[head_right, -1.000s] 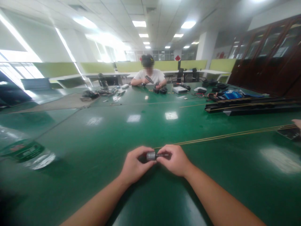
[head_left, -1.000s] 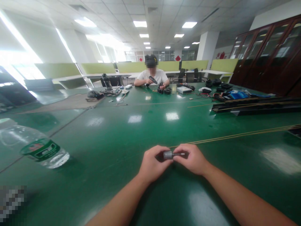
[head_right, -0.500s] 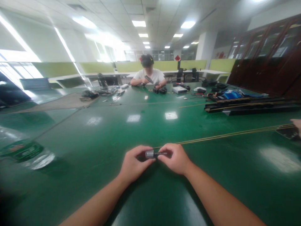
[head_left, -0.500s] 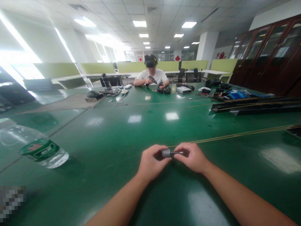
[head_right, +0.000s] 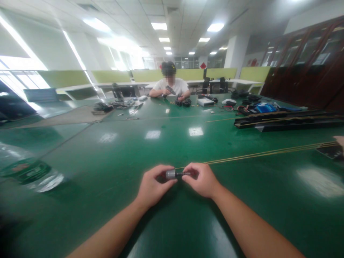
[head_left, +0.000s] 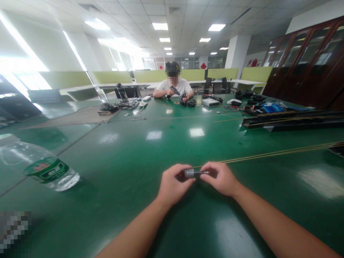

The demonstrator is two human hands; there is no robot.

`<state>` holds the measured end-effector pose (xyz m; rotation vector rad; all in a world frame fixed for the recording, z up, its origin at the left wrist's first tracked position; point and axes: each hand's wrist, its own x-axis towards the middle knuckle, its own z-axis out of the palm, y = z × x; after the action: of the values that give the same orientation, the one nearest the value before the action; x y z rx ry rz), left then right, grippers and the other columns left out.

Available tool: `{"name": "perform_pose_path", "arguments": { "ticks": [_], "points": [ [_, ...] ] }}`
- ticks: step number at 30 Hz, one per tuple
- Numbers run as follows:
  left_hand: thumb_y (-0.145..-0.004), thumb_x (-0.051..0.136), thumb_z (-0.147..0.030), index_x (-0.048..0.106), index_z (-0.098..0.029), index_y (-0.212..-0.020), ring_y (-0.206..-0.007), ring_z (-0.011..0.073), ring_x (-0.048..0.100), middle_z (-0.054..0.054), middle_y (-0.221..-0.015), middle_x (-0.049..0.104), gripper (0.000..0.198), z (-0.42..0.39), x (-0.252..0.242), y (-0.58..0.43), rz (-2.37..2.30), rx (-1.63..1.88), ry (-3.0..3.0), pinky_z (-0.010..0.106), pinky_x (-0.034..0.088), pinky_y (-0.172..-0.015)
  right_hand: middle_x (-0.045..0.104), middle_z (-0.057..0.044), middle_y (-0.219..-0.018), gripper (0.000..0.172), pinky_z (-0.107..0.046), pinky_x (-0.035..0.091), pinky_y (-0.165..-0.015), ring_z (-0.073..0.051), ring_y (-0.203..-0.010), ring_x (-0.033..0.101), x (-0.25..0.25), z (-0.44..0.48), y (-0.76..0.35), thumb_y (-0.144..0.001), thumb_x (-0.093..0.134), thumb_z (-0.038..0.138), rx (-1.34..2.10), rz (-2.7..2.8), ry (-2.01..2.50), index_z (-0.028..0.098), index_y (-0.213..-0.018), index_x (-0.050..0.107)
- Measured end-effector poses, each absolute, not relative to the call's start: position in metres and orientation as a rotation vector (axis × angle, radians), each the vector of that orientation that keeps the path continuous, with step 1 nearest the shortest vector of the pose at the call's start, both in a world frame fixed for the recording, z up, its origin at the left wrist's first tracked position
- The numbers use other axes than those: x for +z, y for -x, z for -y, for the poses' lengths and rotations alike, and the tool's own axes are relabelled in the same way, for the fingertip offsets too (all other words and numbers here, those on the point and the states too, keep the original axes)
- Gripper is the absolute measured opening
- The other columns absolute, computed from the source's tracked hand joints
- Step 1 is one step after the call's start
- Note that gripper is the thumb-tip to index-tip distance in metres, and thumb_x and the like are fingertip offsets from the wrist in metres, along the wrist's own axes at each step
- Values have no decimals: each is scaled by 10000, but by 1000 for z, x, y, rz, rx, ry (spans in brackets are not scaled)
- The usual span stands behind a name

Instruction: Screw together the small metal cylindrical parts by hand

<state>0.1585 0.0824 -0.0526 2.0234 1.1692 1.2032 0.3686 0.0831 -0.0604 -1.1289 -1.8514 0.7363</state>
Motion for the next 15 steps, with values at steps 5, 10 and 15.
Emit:
{"name": "perform_pose_path", "arguments": {
  "ticks": [5, 10, 15],
  "points": [
    [-690, 783, -198, 710, -232, -944, -754, 158, 632, 10, -891, 704, 267, -84, -54, -158, -1183, 1208, -1999, 257, 494, -685, 692, -34, -751, 87, -268, 458, -646, -169, -684, 609, -61, -84, -369, -785, 662, 236, 748, 1849, 1136, 167, -828, 692],
    [-688, 782, -185, 712, -234, -939, -735, 149, 618, 2, -878, 704, 265, -83, -53, -159, -1208, 1211, -1972, 251, 488, -677, 647, -9, -701, 100, -248, 423, -589, -143, -619, 561, -63, -84, -370, -815, 629, 258, 792, 1825, 1140, 165, -823, 665],
    [-686, 789, -202, 713, -243, -939, -728, 143, 611, -6, -881, 703, 267, -82, -51, -159, -1226, 1207, -1961, 246, 481, -664, 620, 2, -668, 145, -254, 425, -592, -145, -607, 562, -65, -85, -370, -848, 601, 303, 866, 1783, 1143, 165, -832, 642]
  ]
}}
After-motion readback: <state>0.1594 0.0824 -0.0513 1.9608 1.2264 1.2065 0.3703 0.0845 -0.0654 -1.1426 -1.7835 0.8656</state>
